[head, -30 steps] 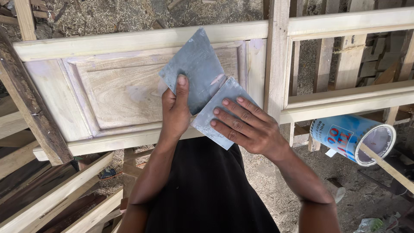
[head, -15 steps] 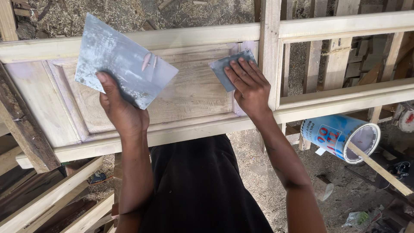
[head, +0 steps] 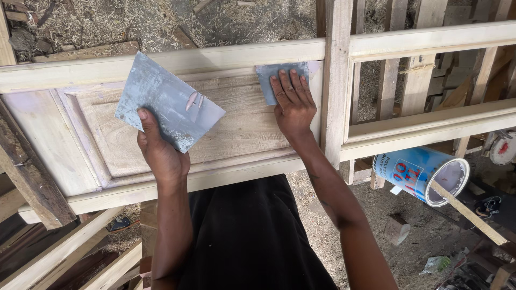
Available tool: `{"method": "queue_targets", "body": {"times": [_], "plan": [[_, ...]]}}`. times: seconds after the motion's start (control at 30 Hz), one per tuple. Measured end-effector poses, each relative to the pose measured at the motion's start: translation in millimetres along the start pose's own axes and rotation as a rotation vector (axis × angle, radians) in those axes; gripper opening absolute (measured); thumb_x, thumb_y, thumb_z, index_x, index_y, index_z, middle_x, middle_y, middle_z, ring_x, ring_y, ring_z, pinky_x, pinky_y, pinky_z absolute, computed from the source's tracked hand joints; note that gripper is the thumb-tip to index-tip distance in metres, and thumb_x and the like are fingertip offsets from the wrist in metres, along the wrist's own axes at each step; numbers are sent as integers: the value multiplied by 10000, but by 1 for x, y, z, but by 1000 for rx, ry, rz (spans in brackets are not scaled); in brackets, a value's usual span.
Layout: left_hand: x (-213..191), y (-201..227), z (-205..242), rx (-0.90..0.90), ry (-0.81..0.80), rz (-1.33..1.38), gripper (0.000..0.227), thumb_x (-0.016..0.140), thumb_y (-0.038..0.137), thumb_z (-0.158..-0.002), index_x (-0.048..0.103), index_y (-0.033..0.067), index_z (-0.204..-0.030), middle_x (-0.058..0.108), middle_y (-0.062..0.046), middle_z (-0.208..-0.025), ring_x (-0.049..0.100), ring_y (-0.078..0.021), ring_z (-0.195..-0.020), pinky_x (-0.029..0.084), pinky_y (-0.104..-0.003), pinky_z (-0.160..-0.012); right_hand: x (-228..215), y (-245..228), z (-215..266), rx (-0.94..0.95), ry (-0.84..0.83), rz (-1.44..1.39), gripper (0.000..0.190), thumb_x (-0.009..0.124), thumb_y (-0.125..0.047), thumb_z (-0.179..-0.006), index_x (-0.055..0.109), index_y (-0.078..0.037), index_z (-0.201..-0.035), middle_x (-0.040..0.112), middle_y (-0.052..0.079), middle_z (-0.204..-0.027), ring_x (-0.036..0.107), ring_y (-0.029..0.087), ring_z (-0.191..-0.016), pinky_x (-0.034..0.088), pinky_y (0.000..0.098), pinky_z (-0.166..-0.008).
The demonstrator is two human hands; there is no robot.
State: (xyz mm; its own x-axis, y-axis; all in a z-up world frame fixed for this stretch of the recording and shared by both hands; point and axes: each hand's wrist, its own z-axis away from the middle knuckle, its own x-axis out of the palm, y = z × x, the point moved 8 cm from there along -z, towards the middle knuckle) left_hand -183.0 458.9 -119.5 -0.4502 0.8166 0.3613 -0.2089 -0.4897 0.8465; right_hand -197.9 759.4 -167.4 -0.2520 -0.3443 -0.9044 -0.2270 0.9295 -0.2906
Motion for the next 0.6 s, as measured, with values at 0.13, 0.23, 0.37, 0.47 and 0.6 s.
{"method": "queue_targets", "body": {"times": [0.13, 0.23, 0.37, 0.47, 0.6], "plan": [[-3, -2, -5, 2, 0, -26, 705, 561, 545, -1036, 455, -39, -1417, 574, -182, -1332, 601, -264, -1309, 524, -438, -1160, 9, 2, 3, -15, -46, 7, 589, 670, 137, -786, 747, -162, -1287, 657, 85, -1397, 581, 300, -1370, 430, 487, -1202], [-6, -7, -7, -13, 14, -17, 689, 553, 539, -1042, 458, -35, -1412, 577, -175, -1326, 604, -257, -1314, 534, -435, -1162, 9, 4, 3, -11, -115, -16, 606, 665, 138, -789, 733, -156, -1315, 650, 96, -1406, 580, 309, -1367, 435, 482, -1198], [-5, -11, -7, -26, 14, -5, 670, 546, 531, -1041, 474, -26, -1406, 591, -162, -1322, 616, -249, -1290, 541, -420, -1144, 2, 4, -4, 12, -167, -46, 618, 659, 141, -793, 718, -157, -1331, 643, 106, -1409, 586, 298, -1356, 440, 462, -1195], [-1, -12, -5, -28, 1, 27, 651, 551, 524, -1035, 472, -11, -1397, 598, -150, -1305, 625, -241, -1271, 552, -416, -1124, -4, 5, -10, 46, -195, -97, 663, 632, 158, -739, 722, -151, -1319, 651, 117, -1386, 596, 295, -1329, 448, 442, -1174], [-5, -12, 1, -32, 10, 37, 647, 554, 521, -1041, 494, -26, -1381, 613, -154, -1303, 632, -237, -1262, 552, -409, -1119, -7, 9, -12, 81, -237, -114, 687, 618, 170, -738, 731, -180, -1318, 660, 97, -1382, 602, 266, -1332, 443, 414, -1188]]}}
